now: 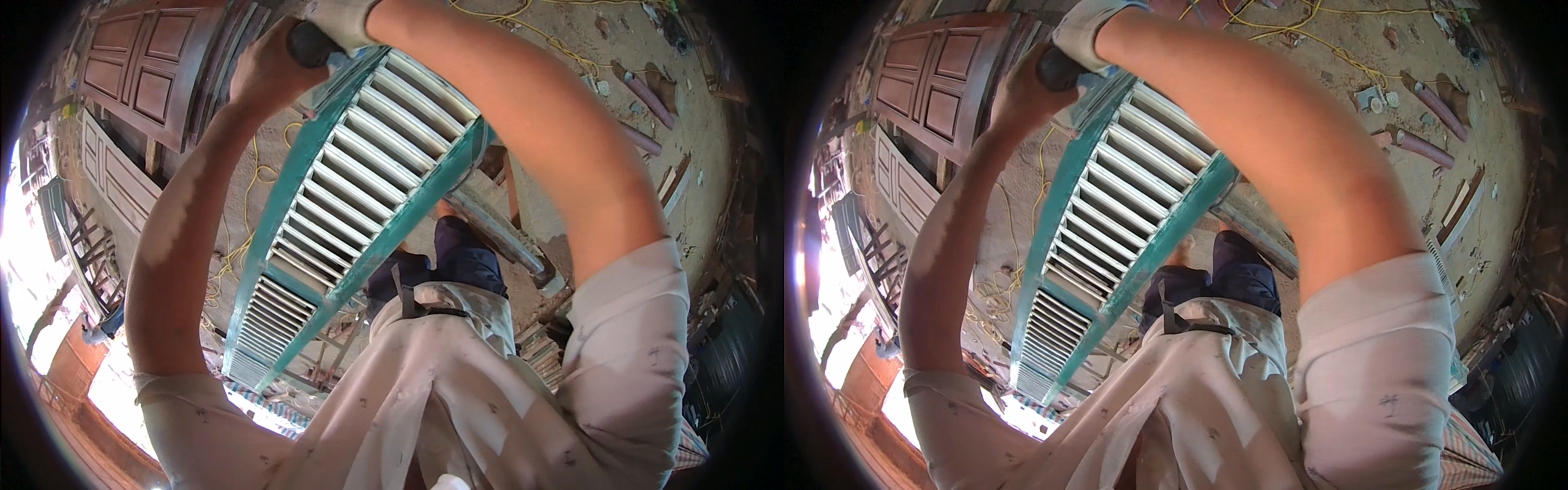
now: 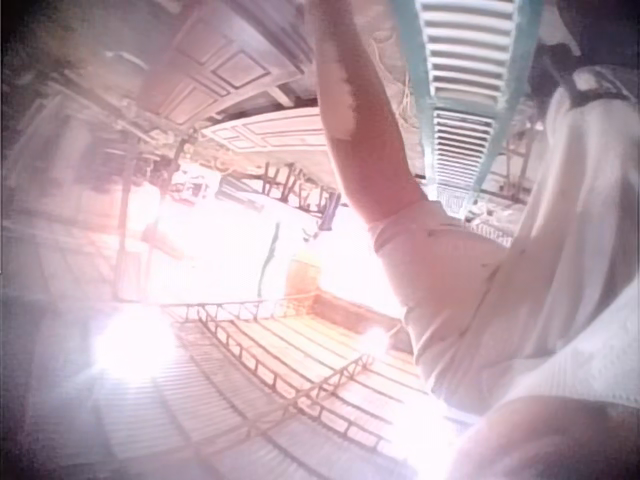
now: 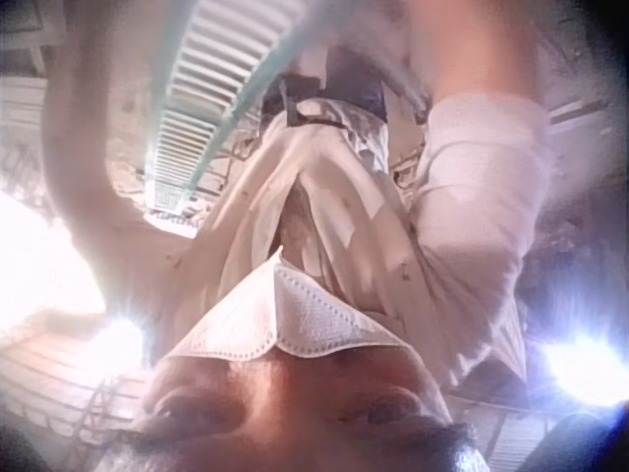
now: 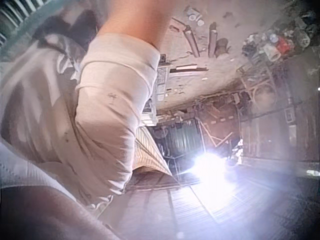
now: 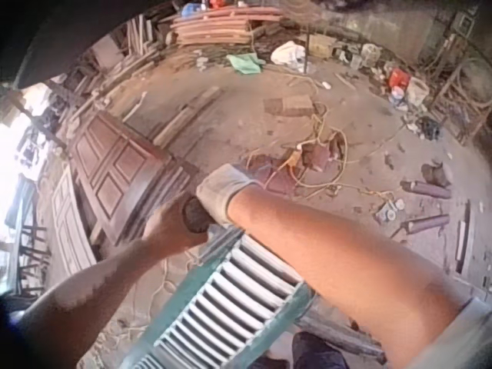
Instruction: The person sands a long green wooden slatted panel with a sanding block, moving it back and forth along the surface. The person repositions the panel and continues sanding different sections.
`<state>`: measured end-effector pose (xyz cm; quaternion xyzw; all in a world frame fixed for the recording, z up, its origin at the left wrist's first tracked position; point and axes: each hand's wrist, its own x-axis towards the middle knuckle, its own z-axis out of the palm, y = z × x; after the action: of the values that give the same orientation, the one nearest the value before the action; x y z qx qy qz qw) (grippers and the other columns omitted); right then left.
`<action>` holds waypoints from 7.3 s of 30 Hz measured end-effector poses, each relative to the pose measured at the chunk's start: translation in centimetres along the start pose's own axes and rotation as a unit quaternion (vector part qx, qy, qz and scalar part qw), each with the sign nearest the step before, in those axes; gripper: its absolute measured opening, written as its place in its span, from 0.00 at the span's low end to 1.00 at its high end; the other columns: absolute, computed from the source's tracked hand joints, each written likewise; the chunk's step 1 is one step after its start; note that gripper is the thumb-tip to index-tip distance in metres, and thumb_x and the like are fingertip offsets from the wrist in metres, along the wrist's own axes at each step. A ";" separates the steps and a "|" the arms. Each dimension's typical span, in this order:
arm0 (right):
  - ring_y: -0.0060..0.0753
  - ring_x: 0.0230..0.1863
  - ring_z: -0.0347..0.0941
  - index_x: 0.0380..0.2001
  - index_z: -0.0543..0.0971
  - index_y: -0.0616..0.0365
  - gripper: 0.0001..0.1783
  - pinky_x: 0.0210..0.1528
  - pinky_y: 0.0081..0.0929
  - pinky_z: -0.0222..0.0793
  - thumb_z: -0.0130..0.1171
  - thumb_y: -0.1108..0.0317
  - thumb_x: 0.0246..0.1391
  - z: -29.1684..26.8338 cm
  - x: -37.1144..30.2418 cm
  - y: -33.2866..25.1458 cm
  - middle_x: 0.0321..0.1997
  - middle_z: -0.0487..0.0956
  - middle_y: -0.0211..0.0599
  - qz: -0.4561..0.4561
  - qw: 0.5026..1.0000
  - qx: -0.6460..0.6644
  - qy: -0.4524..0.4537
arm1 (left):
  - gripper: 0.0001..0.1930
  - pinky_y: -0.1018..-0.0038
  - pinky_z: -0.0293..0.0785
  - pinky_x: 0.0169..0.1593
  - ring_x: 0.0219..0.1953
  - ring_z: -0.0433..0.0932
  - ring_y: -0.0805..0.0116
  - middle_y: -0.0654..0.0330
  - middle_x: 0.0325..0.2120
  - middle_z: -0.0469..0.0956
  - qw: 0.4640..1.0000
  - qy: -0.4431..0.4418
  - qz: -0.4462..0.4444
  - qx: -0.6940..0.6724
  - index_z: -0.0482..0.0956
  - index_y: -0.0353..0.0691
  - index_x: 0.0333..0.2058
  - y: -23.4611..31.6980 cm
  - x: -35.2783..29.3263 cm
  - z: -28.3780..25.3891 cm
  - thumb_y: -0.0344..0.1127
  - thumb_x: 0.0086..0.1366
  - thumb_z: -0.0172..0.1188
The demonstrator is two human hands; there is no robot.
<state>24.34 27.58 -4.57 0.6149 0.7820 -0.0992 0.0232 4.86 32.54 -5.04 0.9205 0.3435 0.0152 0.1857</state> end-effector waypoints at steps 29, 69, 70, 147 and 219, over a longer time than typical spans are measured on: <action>0.52 0.48 0.89 0.41 0.91 0.48 0.16 0.49 0.48 0.84 0.70 0.56 0.49 -1.1 -1.8 0.9 0.44 0.91 0.46 0.039 0.998 -0.048 -0.023 | 0.29 0.47 0.82 0.53 0.49 0.87 0.39 0.44 0.44 0.88 0.999 -0.030 -0.015 0.005 0.81 0.44 0.53 3.8 0.5 -2.5 0.44 0.51 0.74; 0.50 0.47 0.89 0.42 0.88 0.49 0.13 0.46 0.49 0.82 0.60 0.60 0.60 1.6 -0.2 -9.5 0.42 0.91 0.46 -0.084 0.995 -0.055 -0.021 | 0.31 0.51 0.85 0.52 0.46 0.90 0.44 0.48 0.44 0.89 0.998 0.009 -0.046 -0.033 0.80 0.48 0.58 -3.7 -11.3 -0.5 0.45 0.56 0.75; 0.49 0.46 0.90 0.41 0.89 0.47 0.12 0.45 0.49 0.82 0.60 0.60 0.60 1.8 -0.2 -11.1 0.42 0.91 0.45 -0.089 0.996 -0.024 -0.012 | 0.31 0.52 0.85 0.51 0.44 0.90 0.45 0.48 0.44 0.89 0.998 0.025 -0.048 -0.029 0.80 0.48 0.59 -4.0 -12.7 -1.0 0.45 0.56 0.75; 0.47 0.56 0.86 0.56 0.81 0.49 0.39 0.59 0.44 0.82 0.71 0.31 0.52 3.1 2.1 -29.0 0.54 0.89 0.42 -0.218 0.965 -0.099 -0.109 | 0.43 0.55 0.84 0.61 0.55 0.86 0.44 0.45 0.54 0.86 0.982 0.112 -0.104 -0.115 0.75 0.43 0.68 -10.5 -32.5 -0.4 0.50 0.54 0.76; 0.50 0.45 0.88 0.53 0.82 0.43 0.24 0.48 0.49 0.81 0.71 0.52 0.53 0.2 -0.5 7.6 0.43 0.90 0.45 -0.186 0.973 -0.135 -0.021 | 0.31 0.47 0.82 0.54 0.49 0.86 0.32 0.36 0.42 0.87 0.964 0.069 -0.096 -0.237 0.83 0.39 0.52 5.9 -2.2 -0.3 0.58 0.61 0.69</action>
<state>31.76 28.79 -5.69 0.4478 0.8881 -0.0080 0.1036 6.83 27.13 -2.44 0.8096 0.4284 0.1419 0.3754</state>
